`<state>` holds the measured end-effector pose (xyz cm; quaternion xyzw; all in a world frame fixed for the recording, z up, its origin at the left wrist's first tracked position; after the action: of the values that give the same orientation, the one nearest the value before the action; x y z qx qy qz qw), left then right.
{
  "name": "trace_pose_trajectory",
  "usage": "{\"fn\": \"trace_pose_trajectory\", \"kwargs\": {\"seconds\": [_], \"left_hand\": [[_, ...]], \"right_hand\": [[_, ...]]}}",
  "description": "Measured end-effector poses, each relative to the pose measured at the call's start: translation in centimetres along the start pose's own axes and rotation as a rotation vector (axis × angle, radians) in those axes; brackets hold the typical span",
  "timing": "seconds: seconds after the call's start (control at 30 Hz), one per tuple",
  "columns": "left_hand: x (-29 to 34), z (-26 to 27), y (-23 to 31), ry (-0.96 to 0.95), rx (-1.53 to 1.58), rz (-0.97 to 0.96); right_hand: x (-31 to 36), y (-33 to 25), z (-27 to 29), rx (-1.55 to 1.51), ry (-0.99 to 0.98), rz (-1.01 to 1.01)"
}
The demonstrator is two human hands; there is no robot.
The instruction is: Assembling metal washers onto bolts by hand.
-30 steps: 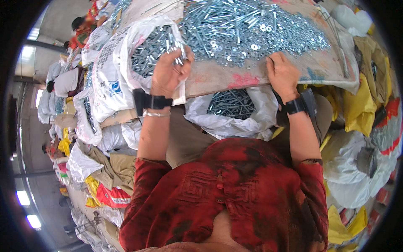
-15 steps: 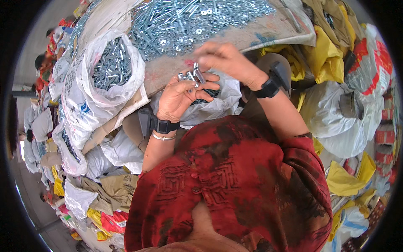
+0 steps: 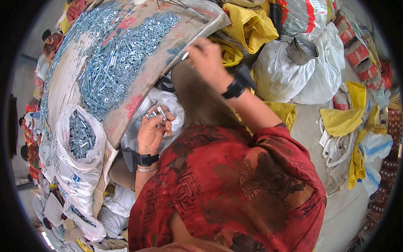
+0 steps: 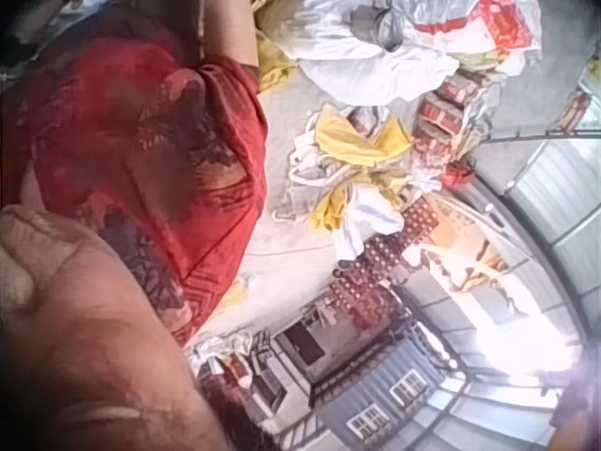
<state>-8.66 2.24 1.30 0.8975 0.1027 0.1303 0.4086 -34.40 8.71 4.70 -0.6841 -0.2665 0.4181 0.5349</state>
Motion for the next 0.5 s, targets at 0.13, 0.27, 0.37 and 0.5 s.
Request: {"fn": "trace_pose_trajectory", "kwargs": {"seconds": [0.13,0.27,0.37,0.5], "left_hand": [[-0.3,-0.2,0.0,0.026,0.081,-0.107],[0.1,2.3,-0.3,-0.029,0.167,-0.218],[1.3,3.8,-0.1,0.003,0.113,-0.255],[0.9,3.3,0.3,0.030,0.104,-0.285]], "right_hand": [[-5.2,5.9,10.4,0.896,0.071,-0.040],[-5.3,7.4,13.3,0.082,0.369,-0.137],[-4.6,5.2,10.2,0.048,0.345,-0.100],[-4.1,2.6,6.5,0.134,0.179,-0.065]]}}
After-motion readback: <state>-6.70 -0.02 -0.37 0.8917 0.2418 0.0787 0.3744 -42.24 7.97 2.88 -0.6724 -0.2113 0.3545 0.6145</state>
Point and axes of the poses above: each hand's wrist, its own x-axis away from the middle knuckle, its own z-axis out of the back of the hand, y = z × x, the point moved 2 cm from there along -x, towards the middle knuckle, and after that the axes turned 14 degrees about -y, right-handed, at the moved point
